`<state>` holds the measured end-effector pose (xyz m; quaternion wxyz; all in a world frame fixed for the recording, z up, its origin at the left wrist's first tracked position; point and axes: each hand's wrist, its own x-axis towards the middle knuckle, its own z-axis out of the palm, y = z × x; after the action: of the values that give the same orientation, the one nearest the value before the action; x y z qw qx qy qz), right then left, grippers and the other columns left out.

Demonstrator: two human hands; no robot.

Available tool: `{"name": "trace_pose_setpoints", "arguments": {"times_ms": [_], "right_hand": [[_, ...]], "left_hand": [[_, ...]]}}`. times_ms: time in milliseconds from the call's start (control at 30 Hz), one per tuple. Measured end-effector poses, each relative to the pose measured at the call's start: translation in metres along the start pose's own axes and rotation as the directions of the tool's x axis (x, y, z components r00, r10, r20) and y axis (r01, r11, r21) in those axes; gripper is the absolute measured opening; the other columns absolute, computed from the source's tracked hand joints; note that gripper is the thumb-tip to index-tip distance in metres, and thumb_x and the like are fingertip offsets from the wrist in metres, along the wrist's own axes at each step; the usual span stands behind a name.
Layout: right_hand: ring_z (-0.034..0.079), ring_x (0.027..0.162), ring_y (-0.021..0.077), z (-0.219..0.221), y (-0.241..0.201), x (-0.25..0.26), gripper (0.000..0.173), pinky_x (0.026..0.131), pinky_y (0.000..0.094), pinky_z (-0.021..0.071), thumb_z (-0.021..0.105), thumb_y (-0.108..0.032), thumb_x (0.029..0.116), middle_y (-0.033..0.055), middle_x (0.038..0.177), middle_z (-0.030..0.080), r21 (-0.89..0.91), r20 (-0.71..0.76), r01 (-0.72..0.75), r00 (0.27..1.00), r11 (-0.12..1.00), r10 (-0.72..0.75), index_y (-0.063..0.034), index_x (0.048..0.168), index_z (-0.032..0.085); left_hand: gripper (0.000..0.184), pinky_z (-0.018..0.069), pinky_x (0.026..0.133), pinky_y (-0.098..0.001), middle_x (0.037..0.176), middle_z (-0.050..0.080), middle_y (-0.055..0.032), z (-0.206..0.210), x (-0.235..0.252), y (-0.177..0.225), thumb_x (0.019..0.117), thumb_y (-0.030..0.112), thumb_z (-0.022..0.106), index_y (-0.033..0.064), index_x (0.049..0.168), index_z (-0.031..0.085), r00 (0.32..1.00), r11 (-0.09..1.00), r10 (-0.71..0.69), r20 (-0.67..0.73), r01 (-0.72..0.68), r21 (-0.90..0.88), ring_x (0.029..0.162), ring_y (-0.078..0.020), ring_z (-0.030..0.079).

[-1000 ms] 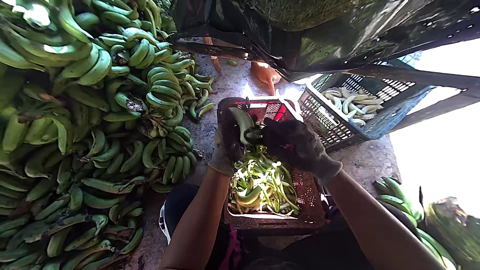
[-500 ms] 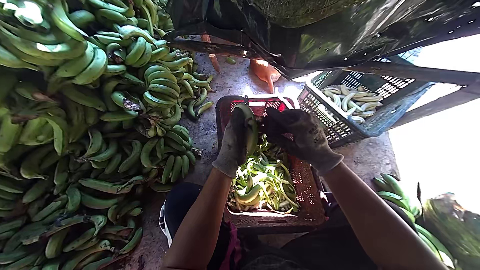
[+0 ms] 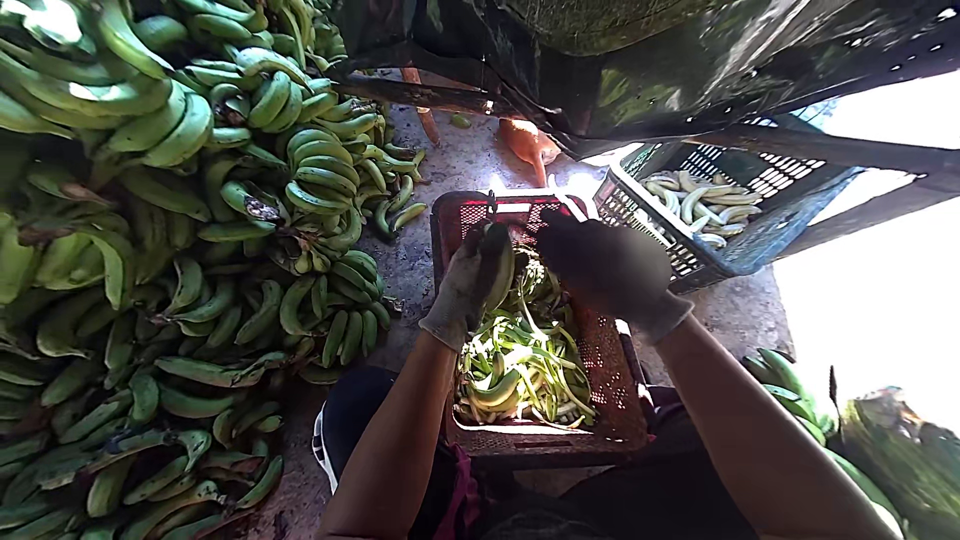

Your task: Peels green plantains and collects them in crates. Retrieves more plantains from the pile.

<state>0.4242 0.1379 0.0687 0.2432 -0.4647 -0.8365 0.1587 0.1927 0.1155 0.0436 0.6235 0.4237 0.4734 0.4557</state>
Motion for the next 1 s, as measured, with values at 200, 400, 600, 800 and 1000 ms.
{"name": "trace_pose_setpoints", "arguments": {"times_ms": [200,400,600,800,1000], "right_hand": [[0.068,0.098,0.0298,0.009,-0.004,-0.016,0.058,0.085,0.0532,0.0536,0.054,-0.059,0.0948,0.0119,0.109,0.070,-0.209,-0.066,0.335,0.933,0.919,-0.355,-0.0318,0.146,0.057],[0.067,0.099,0.0323,0.003,-0.018,-0.017,0.049,0.082,0.0534,0.0525,0.056,-0.050,0.0951,0.0130,0.110,0.070,-0.316,-0.191,0.255,0.927,0.914,-0.324,-0.0315,0.140,0.063],[0.066,0.101,0.0317,0.005,-0.033,-0.016,0.064,0.079,0.0545,0.0547,0.062,-0.048,0.0936,0.0141,0.118,0.066,-0.104,-0.011,-0.143,0.990,0.984,0.143,-0.0324,0.154,0.048],[0.070,0.094,0.0180,-0.002,-0.027,0.000,0.042,0.083,0.0457,0.0577,0.042,-0.047,0.1087,0.0050,0.109,0.072,0.296,0.272,-0.520,0.850,0.802,0.451,-0.0265,0.141,0.059],[0.069,0.107,0.0124,-0.002,-0.014,-0.009,0.042,0.092,0.0435,0.0575,0.043,-0.043,0.1087,0.0007,0.123,0.071,0.278,0.174,-0.291,0.953,0.916,0.250,-0.0241,0.143,0.059]], "left_hand": [[0.047,0.0593,0.067,-0.0294,0.103,0.071,-0.0046,-0.014,0.002,0.008,0.1071,0.052,0.036,0.0167,0.120,0.064,0.977,0.911,0.111,0.181,-0.027,-0.412,0.084,-0.0132,0.069],[0.042,0.0566,0.061,-0.0242,0.093,0.067,-0.0006,-0.012,-0.013,0.014,0.1091,0.047,0.033,0.0181,0.113,0.063,0.975,0.915,0.177,0.136,-0.112,-0.387,0.076,-0.0087,0.066],[0.037,0.0554,0.066,-0.0236,0.098,0.065,0.0016,0.006,-0.016,-0.001,0.1086,0.046,0.039,0.0226,0.129,0.059,0.967,0.967,0.255,-0.017,-0.256,-0.005,0.079,-0.0053,0.062],[0.049,0.0545,0.084,-0.0478,0.129,0.064,-0.0057,0.023,-0.020,0.001,0.1085,0.051,0.030,0.0292,0.150,0.045,0.967,0.821,0.254,0.026,-0.230,0.522,0.104,-0.0188,0.065],[0.049,0.0560,0.056,-0.0295,0.087,0.065,-0.0049,0.002,-0.001,0.000,0.1029,0.060,0.043,0.0218,0.133,0.052,0.997,0.994,-0.028,0.070,0.035,-0.102,0.066,-0.0141,0.063]]}}
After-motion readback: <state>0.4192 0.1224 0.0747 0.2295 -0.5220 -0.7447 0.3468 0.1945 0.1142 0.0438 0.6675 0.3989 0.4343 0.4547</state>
